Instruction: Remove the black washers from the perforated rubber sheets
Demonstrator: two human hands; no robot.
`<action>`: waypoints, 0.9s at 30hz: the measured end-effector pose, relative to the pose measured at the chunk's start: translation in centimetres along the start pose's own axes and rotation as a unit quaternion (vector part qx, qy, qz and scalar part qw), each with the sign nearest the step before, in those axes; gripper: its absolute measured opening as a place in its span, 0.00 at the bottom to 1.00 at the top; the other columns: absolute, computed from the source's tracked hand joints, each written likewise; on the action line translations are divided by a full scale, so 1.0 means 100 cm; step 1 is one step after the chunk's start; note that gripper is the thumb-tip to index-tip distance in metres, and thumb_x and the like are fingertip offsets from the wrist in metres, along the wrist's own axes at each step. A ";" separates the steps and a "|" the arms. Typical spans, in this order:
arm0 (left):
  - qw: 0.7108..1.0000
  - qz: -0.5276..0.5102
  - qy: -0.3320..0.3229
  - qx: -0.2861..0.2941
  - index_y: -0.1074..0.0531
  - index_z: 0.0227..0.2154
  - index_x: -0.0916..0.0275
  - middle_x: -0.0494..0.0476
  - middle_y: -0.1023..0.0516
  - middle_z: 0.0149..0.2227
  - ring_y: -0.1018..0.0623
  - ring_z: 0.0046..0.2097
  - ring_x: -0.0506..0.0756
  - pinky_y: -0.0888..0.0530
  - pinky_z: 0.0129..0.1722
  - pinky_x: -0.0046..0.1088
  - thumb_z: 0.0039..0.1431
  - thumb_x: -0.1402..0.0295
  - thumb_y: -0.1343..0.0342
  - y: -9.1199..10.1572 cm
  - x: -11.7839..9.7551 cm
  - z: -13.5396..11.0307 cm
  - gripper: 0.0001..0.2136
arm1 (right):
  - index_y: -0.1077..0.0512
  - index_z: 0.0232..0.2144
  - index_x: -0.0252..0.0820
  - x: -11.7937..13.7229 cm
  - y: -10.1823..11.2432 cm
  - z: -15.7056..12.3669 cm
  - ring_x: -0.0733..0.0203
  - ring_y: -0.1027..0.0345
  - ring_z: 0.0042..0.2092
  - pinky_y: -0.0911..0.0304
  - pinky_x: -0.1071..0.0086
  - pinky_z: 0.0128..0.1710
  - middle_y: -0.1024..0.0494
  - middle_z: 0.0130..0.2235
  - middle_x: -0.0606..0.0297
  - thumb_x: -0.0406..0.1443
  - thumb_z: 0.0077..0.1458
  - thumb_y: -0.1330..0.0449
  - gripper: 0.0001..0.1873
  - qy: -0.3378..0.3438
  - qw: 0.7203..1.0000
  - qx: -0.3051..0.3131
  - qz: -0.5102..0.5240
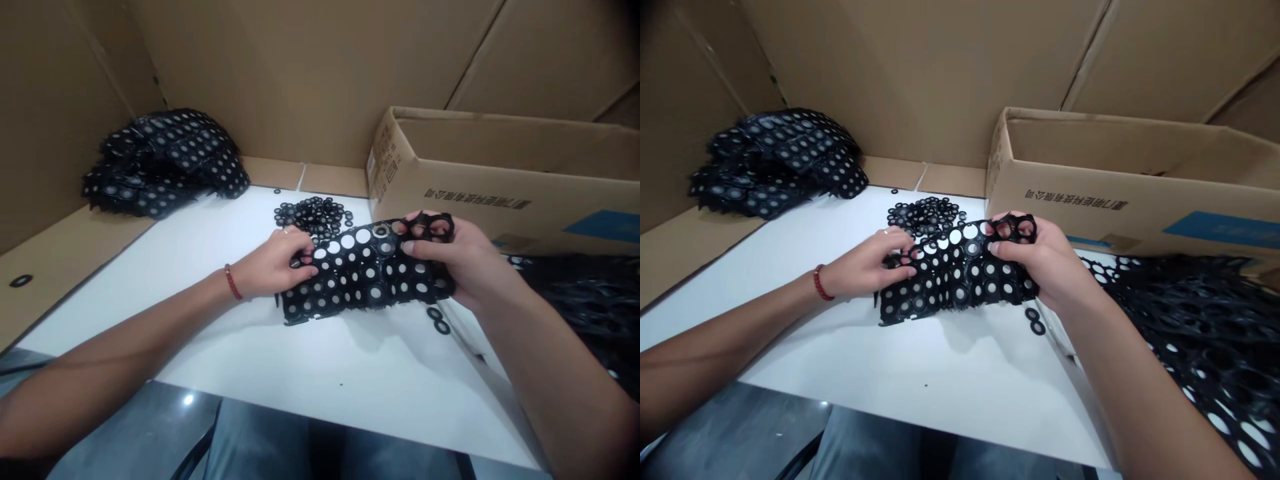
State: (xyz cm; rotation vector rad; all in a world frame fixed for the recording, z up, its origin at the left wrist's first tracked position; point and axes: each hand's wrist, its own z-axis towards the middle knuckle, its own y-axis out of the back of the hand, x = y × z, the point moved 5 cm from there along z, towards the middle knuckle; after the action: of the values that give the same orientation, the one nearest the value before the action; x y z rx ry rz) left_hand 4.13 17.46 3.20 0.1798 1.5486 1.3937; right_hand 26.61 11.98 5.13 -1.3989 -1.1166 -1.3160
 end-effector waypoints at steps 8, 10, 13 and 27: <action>0.984 -0.098 0.120 0.092 0.29 0.28 0.62 0.48 0.28 0.26 0.32 0.28 0.49 0.38 0.27 0.24 0.45 0.59 0.39 0.040 0.019 -0.001 0.12 | 0.32 0.24 0.41 -0.015 0.003 0.000 0.63 0.36 0.31 0.41 0.69 0.32 0.30 0.28 0.68 0.34 0.36 0.30 0.14 -0.158 0.978 -0.005 -0.135; 0.978 -0.036 0.144 0.145 0.26 0.30 0.61 0.48 0.25 0.26 0.30 0.27 0.50 0.38 0.27 0.24 0.44 0.58 0.39 0.040 0.027 -0.003 0.13 | 0.35 0.21 0.42 -0.025 -0.001 -0.001 0.65 0.40 0.28 0.45 0.69 0.28 0.33 0.25 0.69 0.38 0.36 0.30 0.16 -0.177 0.963 0.012 -0.202; 0.973 0.053 0.180 0.138 0.24 0.35 0.59 0.49 0.22 0.28 0.27 0.27 0.52 0.35 0.28 0.25 0.45 0.59 0.41 0.040 0.037 -0.006 0.14 | 0.38 0.19 0.42 -0.038 -0.010 -0.001 0.65 0.42 0.27 0.49 0.69 0.28 0.35 0.24 0.69 0.40 0.38 0.31 0.18 -0.181 0.950 0.059 -0.248; 0.951 0.096 -0.023 -0.293 0.25 0.34 0.61 0.53 0.21 0.32 0.24 0.32 0.51 0.26 0.34 0.28 0.55 0.65 0.44 0.075 -0.035 -0.058 0.07 | 0.36 0.22 0.43 -0.050 -0.009 0.004 0.64 0.43 0.28 0.52 0.68 0.28 0.34 0.25 0.69 0.41 0.40 0.34 0.14 -0.161 0.930 0.073 -0.323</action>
State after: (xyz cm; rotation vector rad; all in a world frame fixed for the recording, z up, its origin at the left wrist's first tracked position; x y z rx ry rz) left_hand -2.04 13.67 10.31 -0.0023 1.0380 1.9283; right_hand 25.65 12.36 0.10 -1.2008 -1.9786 -1.4266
